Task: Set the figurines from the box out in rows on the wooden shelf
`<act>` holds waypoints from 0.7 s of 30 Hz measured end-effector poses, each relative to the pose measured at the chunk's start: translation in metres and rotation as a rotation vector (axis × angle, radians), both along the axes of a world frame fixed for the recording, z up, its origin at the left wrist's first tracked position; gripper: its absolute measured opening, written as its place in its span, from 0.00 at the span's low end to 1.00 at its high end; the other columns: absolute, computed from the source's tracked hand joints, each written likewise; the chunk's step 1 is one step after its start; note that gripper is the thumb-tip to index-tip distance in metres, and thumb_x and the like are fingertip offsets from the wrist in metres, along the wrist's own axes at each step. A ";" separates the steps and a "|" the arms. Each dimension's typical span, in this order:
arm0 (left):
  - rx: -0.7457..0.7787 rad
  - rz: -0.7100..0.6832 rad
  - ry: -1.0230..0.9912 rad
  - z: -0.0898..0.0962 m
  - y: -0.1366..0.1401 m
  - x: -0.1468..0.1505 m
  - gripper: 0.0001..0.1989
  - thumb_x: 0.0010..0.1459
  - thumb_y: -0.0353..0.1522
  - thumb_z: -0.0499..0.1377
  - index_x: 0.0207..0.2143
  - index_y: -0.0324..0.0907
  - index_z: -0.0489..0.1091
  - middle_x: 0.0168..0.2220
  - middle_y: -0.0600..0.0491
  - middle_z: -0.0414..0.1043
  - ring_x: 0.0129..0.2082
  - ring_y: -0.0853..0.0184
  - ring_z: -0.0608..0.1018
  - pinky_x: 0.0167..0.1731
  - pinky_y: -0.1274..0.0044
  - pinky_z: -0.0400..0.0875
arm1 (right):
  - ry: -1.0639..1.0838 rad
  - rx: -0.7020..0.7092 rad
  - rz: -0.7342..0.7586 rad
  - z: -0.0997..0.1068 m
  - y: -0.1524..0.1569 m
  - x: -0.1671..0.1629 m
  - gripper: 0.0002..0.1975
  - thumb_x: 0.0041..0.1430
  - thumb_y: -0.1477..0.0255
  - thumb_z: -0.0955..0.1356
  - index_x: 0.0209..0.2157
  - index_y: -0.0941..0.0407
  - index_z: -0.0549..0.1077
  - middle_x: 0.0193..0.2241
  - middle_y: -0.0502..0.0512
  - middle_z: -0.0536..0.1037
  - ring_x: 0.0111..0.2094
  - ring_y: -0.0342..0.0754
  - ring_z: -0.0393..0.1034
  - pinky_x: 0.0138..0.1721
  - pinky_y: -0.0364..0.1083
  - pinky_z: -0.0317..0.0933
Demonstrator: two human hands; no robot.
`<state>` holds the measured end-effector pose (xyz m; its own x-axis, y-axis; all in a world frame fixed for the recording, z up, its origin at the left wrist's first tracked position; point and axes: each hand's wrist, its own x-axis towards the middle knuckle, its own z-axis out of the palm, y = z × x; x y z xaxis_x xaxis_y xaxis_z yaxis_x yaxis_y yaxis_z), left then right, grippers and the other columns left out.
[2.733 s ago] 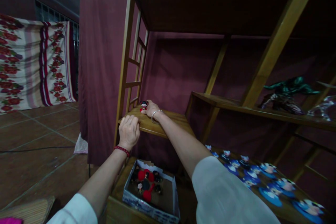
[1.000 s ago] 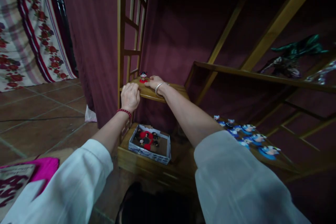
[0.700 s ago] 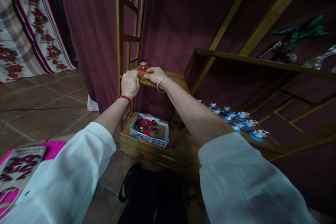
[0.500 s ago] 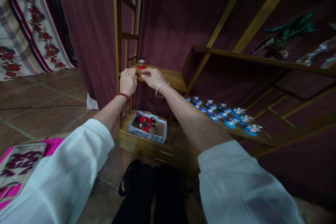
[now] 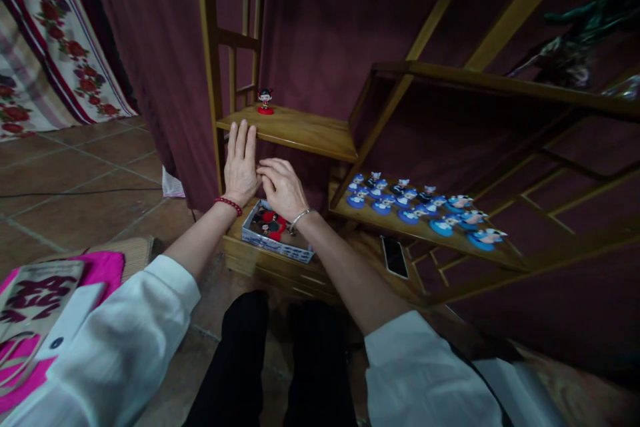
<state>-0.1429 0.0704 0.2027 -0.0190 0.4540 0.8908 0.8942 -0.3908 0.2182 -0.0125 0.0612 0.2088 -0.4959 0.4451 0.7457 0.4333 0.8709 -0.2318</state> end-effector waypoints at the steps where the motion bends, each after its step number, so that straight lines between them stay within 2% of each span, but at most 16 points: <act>1: -0.014 0.004 -0.008 -0.004 -0.001 0.003 0.32 0.51 0.27 0.48 0.59 0.40 0.39 0.62 0.49 0.36 0.61 0.62 0.37 0.58 0.64 0.39 | 0.007 -0.032 -0.006 -0.008 0.000 0.001 0.15 0.54 0.79 0.57 0.39 0.57 0.70 0.43 0.55 0.70 0.48 0.47 0.58 0.51 0.48 0.52; 3: -0.043 0.018 -0.013 -0.014 -0.002 0.008 0.35 0.50 0.26 0.50 0.59 0.39 0.39 0.62 0.48 0.31 0.61 0.61 0.36 0.58 0.66 0.40 | 0.026 -0.106 -0.023 -0.024 0.001 0.004 0.16 0.54 0.80 0.57 0.41 0.56 0.68 0.40 0.54 0.71 0.44 0.46 0.61 0.48 0.46 0.55; 6: -0.111 0.027 0.041 -0.037 0.000 0.014 0.33 0.48 0.25 0.52 0.57 0.39 0.45 0.62 0.48 0.27 0.61 0.60 0.38 0.58 0.68 0.42 | 0.026 -0.209 -0.033 -0.046 0.004 0.009 0.15 0.54 0.80 0.57 0.41 0.55 0.67 0.37 0.53 0.72 0.40 0.44 0.64 0.45 0.43 0.57; 8: -0.224 0.032 0.072 -0.060 0.002 0.017 0.30 0.48 0.25 0.52 0.55 0.38 0.49 0.62 0.48 0.34 0.60 0.61 0.41 0.58 0.68 0.46 | 0.010 -0.272 -0.036 -0.061 0.008 0.013 0.13 0.54 0.79 0.58 0.38 0.56 0.69 0.35 0.52 0.73 0.38 0.44 0.65 0.43 0.42 0.57; 10: -0.412 0.023 0.097 -0.086 0.004 0.021 0.23 0.50 0.26 0.51 0.51 0.39 0.56 0.60 0.48 0.43 0.59 0.63 0.49 0.55 0.72 0.53 | -0.015 -0.335 -0.051 -0.079 0.013 0.017 0.11 0.52 0.79 0.59 0.33 0.56 0.71 0.36 0.52 0.73 0.39 0.43 0.65 0.44 0.41 0.57; 12: -0.651 0.007 0.140 -0.112 0.006 0.027 0.17 0.52 0.28 0.50 0.45 0.38 0.62 0.57 0.46 0.53 0.55 0.63 0.59 0.51 0.74 0.59 | -0.060 -0.423 -0.093 -0.098 0.020 0.022 0.10 0.51 0.79 0.60 0.32 0.57 0.72 0.36 0.53 0.73 0.39 0.43 0.66 0.43 0.41 0.58; 15: -1.016 0.036 0.216 -0.145 0.009 0.035 0.16 0.54 0.28 0.47 0.45 0.38 0.63 0.51 0.44 0.61 0.49 0.64 0.67 0.45 0.76 0.64 | -0.135 -0.594 -0.237 -0.129 0.029 0.033 0.12 0.51 0.78 0.61 0.34 0.56 0.73 0.36 0.53 0.75 0.38 0.43 0.67 0.42 0.41 0.58; 18: -1.153 0.023 0.252 -0.167 0.014 0.040 0.14 0.52 0.29 0.49 0.41 0.39 0.66 0.42 0.44 0.70 0.41 0.62 0.73 0.38 0.75 0.67 | -0.246 -0.789 -0.349 -0.158 0.037 0.047 0.13 0.52 0.75 0.60 0.37 0.55 0.73 0.34 0.53 0.76 0.35 0.43 0.69 0.38 0.40 0.59; 21: -1.233 0.014 0.280 -0.180 0.022 0.040 0.14 0.52 0.29 0.49 0.41 0.40 0.66 0.37 0.44 0.73 0.37 0.61 0.75 0.35 0.74 0.68 | -0.322 -0.863 -0.397 -0.180 0.045 0.059 0.13 0.52 0.75 0.60 0.36 0.54 0.73 0.36 0.53 0.76 0.37 0.44 0.69 0.38 0.40 0.58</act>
